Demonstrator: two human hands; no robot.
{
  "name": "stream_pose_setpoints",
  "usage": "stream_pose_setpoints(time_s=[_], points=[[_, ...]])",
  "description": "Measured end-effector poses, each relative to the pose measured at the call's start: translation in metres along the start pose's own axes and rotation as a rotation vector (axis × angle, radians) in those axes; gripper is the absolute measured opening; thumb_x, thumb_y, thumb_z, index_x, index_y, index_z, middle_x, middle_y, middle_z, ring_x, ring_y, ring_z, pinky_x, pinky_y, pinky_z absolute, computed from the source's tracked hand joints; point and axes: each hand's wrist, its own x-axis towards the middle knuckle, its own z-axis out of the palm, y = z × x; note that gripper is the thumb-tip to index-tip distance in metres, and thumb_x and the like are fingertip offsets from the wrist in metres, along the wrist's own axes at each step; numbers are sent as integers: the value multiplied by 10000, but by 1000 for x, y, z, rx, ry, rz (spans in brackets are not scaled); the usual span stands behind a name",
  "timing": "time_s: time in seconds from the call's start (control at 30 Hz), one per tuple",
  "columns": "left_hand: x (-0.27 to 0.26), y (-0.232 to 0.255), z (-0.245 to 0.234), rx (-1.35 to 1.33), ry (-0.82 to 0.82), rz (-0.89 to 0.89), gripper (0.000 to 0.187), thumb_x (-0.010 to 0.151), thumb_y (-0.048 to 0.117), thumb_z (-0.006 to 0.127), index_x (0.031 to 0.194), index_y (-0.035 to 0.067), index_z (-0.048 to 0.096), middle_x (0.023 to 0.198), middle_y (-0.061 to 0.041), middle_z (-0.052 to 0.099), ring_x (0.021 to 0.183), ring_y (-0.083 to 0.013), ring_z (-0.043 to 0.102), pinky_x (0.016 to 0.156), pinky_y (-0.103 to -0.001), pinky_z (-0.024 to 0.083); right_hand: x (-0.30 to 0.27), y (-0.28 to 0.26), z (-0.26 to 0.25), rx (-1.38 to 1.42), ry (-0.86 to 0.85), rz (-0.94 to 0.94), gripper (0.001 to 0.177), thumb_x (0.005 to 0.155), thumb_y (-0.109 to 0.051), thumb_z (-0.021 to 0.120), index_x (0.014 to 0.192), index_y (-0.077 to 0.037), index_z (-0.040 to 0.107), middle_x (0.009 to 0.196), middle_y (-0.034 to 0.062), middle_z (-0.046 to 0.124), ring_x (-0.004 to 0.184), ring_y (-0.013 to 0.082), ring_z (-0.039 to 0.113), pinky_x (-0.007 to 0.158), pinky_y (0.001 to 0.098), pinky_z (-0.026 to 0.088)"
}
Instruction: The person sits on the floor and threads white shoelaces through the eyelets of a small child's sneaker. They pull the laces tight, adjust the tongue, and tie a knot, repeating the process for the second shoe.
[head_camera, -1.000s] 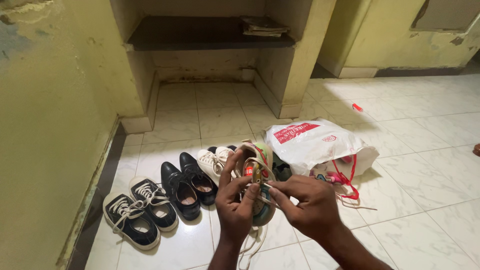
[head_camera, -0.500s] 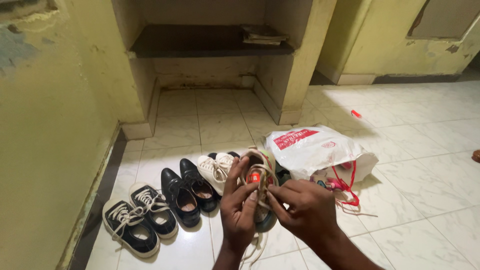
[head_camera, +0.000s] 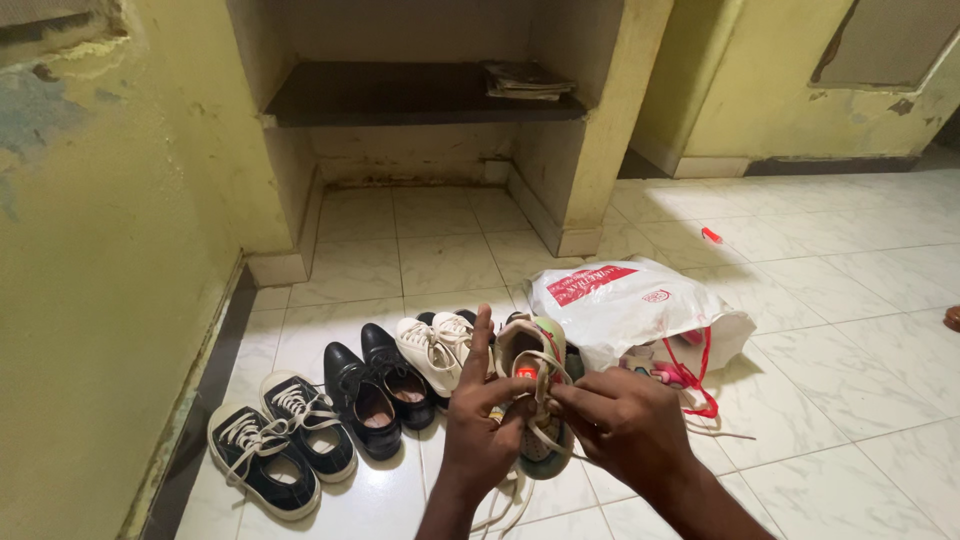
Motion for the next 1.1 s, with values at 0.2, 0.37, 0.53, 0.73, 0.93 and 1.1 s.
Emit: stream_pose_setpoints(time_s=[0.2,0.37,0.53,0.73,0.93,1.1], points=[[-8,-5,11,137,180,116,144,752,-42,719,873,0,785,1648,-227,364,1495,-399,432,1126,-429,460,-14,4,14,341,-3,335,455,753,-251,861,1178,-154,727,1031,41,740,860,182,710,720,301,574],[-8,-9,23,154,462,-30,118,813,-5,680,900,4,759,1654,-200,308,1520,-398,325,1123,-437,466,-75,12,57,823,71,636,1212,711,-354,871,1633,-66,139,1629,202,353,1475,318,394,1159,400,333],[-13,-32,29,38,619,-113,77,894,22,622,953,-11,660,1699,-171,235,1514,-380,372,1125,-459,457,-129,3,111,1247,-213,978,1280,700,-376,850,1653,-152,25,1639,109,286,1464,267,403,1116,420,419],[-12,-38,39,27,560,-158,87,911,56,639,951,-19,655,1687,-166,243,1507,-373,363,1136,-446,444,-78,-8,96,1325,-70,730,1075,859,-262,786,1641,-54,80,1469,180,537,1307,238,575,1089,350,463],[-5,-37,32,188,492,-119,75,908,55,623,942,0,661,1666,-180,297,1506,-382,387,1152,-444,448,-47,-3,99,1210,88,810,869,934,-255,686,1621,-40,198,1292,155,652,1111,185,665,936,295,554],[-3,-42,41,393,508,121,44,927,30,604,905,-9,602,1669,-252,231,1583,-471,159,1217,-525,319,-41,21,104,1223,210,839,590,992,-211,611,1499,-7,387,1212,111,681,1076,130,664,908,277,576]])
